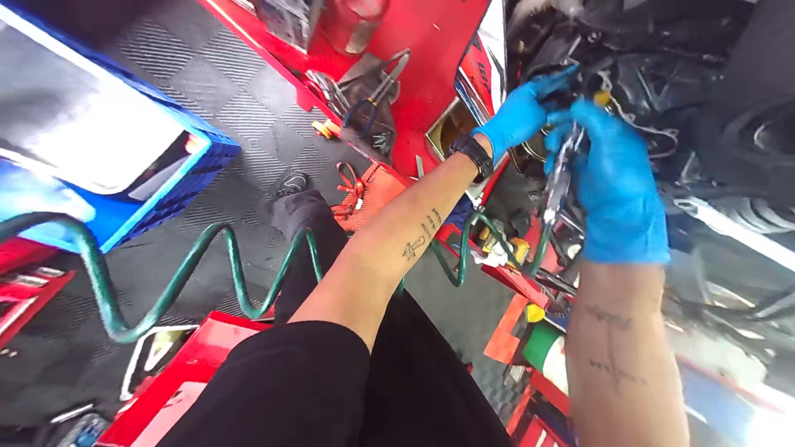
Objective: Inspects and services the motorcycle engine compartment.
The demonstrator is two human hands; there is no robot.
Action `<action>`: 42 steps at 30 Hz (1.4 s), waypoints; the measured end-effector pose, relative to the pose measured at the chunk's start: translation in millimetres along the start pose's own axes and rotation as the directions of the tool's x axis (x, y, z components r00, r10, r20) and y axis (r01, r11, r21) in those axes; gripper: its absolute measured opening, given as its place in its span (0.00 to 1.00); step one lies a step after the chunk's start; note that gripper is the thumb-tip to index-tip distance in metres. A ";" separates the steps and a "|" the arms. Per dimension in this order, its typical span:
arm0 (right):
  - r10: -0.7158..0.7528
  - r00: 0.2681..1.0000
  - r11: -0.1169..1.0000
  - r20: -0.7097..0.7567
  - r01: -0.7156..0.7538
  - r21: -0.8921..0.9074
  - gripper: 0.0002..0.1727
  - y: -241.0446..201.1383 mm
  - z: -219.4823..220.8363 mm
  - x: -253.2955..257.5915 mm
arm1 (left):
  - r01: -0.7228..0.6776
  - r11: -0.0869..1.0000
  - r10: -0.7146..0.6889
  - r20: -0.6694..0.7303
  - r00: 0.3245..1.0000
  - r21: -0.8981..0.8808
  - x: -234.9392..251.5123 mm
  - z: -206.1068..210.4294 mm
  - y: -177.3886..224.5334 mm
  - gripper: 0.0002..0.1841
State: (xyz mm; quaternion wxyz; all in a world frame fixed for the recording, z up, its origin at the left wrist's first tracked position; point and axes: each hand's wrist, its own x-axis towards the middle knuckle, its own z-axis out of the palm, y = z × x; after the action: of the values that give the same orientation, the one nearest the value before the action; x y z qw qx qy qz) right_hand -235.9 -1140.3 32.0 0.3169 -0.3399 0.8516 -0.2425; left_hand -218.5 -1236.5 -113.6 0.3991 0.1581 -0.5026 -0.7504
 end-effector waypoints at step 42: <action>0.075 0.798 0.888 0.598 -0.326 0.323 0.24 124.7 367.2 56.1 | 0.337 0.909 -0.402 -0.308 0.862 -0.245 -315.4 -200.4 128.5 0.48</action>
State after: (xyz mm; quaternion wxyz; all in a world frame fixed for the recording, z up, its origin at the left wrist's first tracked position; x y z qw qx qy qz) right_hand -62.0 -1172.7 -317.6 0.6453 -0.2279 0.6786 -0.2669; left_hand 165.1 -1145.9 -141.3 0.3433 0.3460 -0.3121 -0.8155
